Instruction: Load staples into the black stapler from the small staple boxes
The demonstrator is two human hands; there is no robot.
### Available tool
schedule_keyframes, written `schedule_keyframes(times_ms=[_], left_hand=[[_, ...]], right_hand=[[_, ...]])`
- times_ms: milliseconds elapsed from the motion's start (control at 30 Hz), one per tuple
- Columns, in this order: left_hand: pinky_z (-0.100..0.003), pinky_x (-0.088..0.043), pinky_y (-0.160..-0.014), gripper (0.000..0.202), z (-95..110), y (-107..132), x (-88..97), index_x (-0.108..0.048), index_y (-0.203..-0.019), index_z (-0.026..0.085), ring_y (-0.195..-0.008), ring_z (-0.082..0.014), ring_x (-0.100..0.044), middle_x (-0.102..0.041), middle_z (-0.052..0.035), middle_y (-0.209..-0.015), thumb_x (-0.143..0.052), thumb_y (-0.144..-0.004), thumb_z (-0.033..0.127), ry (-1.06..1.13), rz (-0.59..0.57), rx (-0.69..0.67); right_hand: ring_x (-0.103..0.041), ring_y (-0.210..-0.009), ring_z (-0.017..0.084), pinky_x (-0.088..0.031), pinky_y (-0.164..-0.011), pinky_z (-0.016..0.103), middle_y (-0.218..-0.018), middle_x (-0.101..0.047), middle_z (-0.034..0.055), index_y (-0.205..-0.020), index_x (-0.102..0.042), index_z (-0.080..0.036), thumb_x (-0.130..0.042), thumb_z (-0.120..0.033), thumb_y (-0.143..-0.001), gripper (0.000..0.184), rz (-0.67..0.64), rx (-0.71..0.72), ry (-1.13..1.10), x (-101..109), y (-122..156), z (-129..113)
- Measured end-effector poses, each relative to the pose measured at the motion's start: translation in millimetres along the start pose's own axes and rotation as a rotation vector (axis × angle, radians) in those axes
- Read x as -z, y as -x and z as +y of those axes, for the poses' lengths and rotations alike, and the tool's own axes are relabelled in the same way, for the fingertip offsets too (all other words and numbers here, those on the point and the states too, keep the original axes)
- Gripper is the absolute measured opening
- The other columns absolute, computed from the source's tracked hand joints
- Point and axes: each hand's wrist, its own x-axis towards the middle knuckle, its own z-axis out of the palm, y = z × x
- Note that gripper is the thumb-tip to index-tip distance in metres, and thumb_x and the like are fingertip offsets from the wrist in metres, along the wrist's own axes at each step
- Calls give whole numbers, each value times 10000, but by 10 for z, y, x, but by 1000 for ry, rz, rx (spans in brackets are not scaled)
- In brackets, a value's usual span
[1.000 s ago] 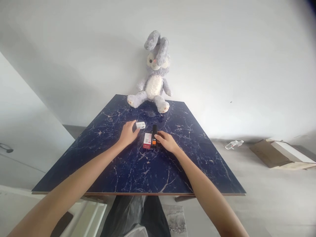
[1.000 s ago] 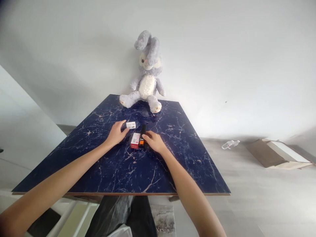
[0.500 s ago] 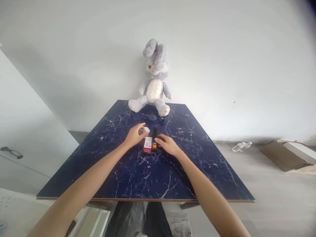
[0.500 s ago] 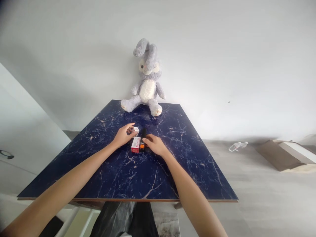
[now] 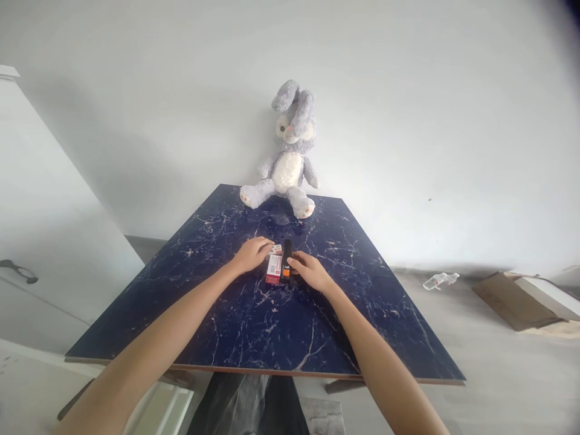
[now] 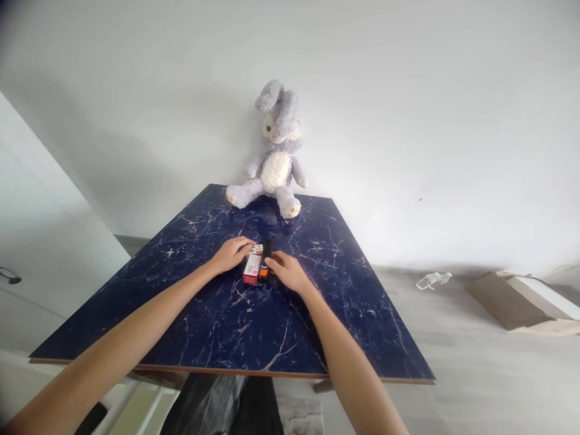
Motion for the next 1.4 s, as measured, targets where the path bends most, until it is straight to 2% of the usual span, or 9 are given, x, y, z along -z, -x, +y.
schedule_keyframes(times_ms=[100,267,433,700,933,1033,1100,1233,1400], left_hand=[[-345,-497,-841,358,6,-8,-5,-721,-1088,240,-935,-233,-670,-736,-51,-1059,-497,-940,477,-13,-22,38],[-343,-490,-749,436,-15,4,-42,-732,-1038,224,-841,-249,-678,-749,-72,-935,-491,-926,570,-106,89,212],[-345,-482,-822,418,-77,16,-76,-671,-1213,227,-977,-258,-685,-745,-75,-1079,-400,-987,452,-63,68,194],[-314,-464,-691,413,-36,21,-51,-689,-1163,219,-765,-234,-687,-750,-50,-845,-468,-947,494,-23,7,189],[-361,-475,-865,472,74,33,6,-722,-1059,237,-890,-244,-674,-746,-59,-950,-332,-997,494,46,-33,109],[-407,-409,-1032,473,58,41,47,-657,-1248,249,-1175,-269,-591,-679,-81,-1242,-370,-984,519,74,-22,80],[-422,-373,-1089,593,25,61,109,-500,-1439,280,-1346,-293,-468,-538,-92,-1449,-486,-925,575,127,-133,67],[-456,-410,-1072,1169,-48,126,238,-229,-1573,326,-1413,-376,-388,-341,-129,-1586,-809,-601,619,172,-439,54],[-505,-373,-1110,1355,-76,205,185,-133,-1594,298,-1466,-408,-271,-225,-162,-1626,-871,-494,581,90,-448,82]], right_hand=[[-710,-869,196,-586,-812,335,-1093,-719,50,-1153,-654,-220,-567,-517,-923,386,4,4,18,-1,2,0],[-712,-887,202,-587,-825,344,-1081,-725,42,-1148,-657,-225,-562,-513,-924,377,7,-23,33,-7,5,-29],[-706,-938,214,-596,-834,345,-1080,-725,48,-1146,-650,-218,-565,-502,-921,373,-8,-34,-12,-19,14,-55],[-705,-906,200,-599,-822,338,-1067,-727,43,-1151,-650,-212,-561,-510,-920,388,-3,-30,14,-16,11,-44],[-705,-933,214,-602,-826,353,-1072,-726,49,-1151,-656,-218,-568,-497,-921,373,-6,-12,-12,-11,16,-42],[-707,-931,210,-599,-824,345,-1078,-725,50,-1157,-653,-221,-563,-498,-924,373,-8,-23,-1,-14,15,-41],[-708,-924,208,-598,-823,343,-1081,-724,52,-1161,-649,-222,-558,-499,-927,374,-12,-19,0,-15,12,-39],[-709,-899,204,-595,-815,343,-1076,-725,51,-1160,-650,-225,-549,-504,-930,375,-11,3,9,-10,5,-30],[-704,-924,219,-594,-821,356,-1119,-713,69,-1159,-662,-216,-583,-503,-903,392,42,18,53,-27,18,-8]])
